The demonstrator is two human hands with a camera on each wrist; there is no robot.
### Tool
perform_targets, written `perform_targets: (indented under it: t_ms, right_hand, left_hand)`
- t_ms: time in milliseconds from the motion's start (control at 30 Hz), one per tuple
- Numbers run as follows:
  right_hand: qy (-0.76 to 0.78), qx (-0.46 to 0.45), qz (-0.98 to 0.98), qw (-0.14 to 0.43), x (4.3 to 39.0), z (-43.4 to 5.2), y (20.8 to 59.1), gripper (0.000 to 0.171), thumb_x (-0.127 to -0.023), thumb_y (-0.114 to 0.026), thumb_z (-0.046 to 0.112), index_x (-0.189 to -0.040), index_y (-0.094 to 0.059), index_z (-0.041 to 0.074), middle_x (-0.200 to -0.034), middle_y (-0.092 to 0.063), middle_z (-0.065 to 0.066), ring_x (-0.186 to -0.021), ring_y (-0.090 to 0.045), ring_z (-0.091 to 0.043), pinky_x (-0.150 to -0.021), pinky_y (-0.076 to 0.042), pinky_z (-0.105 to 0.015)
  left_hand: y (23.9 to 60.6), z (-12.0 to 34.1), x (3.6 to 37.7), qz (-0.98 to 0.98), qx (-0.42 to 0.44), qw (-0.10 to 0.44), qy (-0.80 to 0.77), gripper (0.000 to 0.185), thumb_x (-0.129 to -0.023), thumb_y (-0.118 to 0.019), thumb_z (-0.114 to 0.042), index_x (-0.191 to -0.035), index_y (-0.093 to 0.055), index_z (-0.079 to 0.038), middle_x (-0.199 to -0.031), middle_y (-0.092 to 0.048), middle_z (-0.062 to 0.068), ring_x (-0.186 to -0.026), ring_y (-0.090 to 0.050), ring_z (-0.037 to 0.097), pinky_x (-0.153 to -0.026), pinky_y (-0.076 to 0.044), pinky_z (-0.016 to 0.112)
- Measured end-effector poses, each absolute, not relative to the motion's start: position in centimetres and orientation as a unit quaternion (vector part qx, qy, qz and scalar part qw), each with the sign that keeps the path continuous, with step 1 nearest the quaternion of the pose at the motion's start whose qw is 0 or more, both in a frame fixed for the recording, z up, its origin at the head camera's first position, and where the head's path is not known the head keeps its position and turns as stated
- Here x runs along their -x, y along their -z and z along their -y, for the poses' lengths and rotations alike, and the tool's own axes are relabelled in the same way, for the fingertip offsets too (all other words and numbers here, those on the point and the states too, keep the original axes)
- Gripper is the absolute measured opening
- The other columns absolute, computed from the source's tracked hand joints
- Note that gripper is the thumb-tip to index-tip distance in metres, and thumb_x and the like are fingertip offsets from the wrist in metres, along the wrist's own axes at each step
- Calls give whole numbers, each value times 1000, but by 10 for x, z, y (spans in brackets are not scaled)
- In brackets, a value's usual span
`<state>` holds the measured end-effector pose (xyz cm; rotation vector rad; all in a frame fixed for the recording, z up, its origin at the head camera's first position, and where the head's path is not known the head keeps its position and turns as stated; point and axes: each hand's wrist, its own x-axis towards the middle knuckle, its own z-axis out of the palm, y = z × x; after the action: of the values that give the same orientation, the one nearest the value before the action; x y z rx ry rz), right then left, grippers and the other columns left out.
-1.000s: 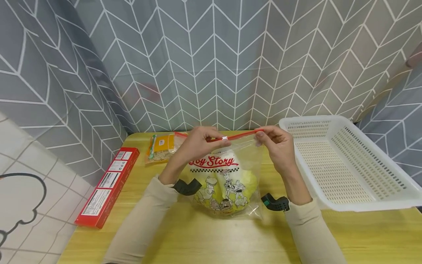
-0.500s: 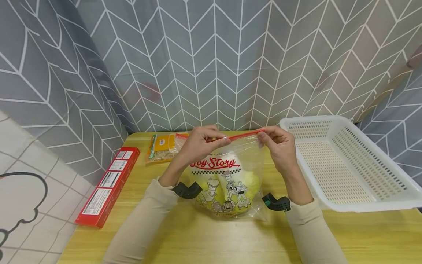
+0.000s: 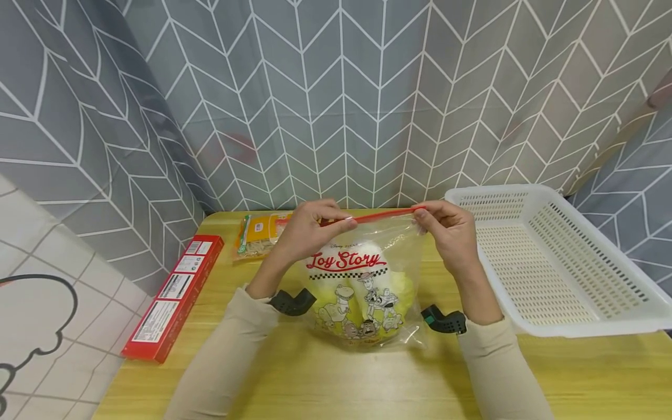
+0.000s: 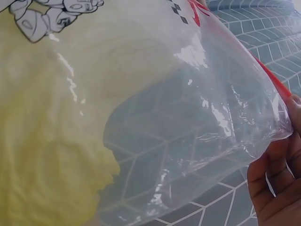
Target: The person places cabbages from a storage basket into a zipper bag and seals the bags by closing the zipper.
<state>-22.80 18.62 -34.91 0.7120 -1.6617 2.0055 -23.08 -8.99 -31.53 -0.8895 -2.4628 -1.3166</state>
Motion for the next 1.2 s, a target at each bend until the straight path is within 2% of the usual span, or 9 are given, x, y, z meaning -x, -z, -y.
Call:
perform_targets:
  t_ms: [467, 800, 1200]
  right_hand:
    - [-728, -249, 601, 216, 229, -192, 352, 16, -93, -66, -7, -93, -78, 4, -77, -75, 4, -59, -59, -8, -61, -51, -19]
    - [-716, -249, 612, 228, 231, -194, 352, 12, -92, -67, -8, -93, -77, -1, -75, -74, 4, -58, -58, -9, -60, -51, -20]
    - [-718, -231, 612, 238, 235, -196, 352, 14, -91, -67, -9, -91, -77, 1, -71, -72, 5, -56, -56, -8, -58, -49, -18]
  left_hand:
    - [320, 101, 229, 843, 289, 155, 427, 12, -91, -78, -21, -97, -82, -12, -80, -67, -1, -69, -52, 15, -59, -39, 26]
    - [323, 110, 229, 837, 294, 167, 430, 11, -91, -77, -19, -98, -82, -11, -75, -59, 1, -66, -49, 15, -58, -38, 26]
    - [325, 123, 231, 843, 271, 178, 429, 13, -91, -77, -20, -99, -82, -12, -90, -72, 4, -79, -60, 16, -63, -49, 25]
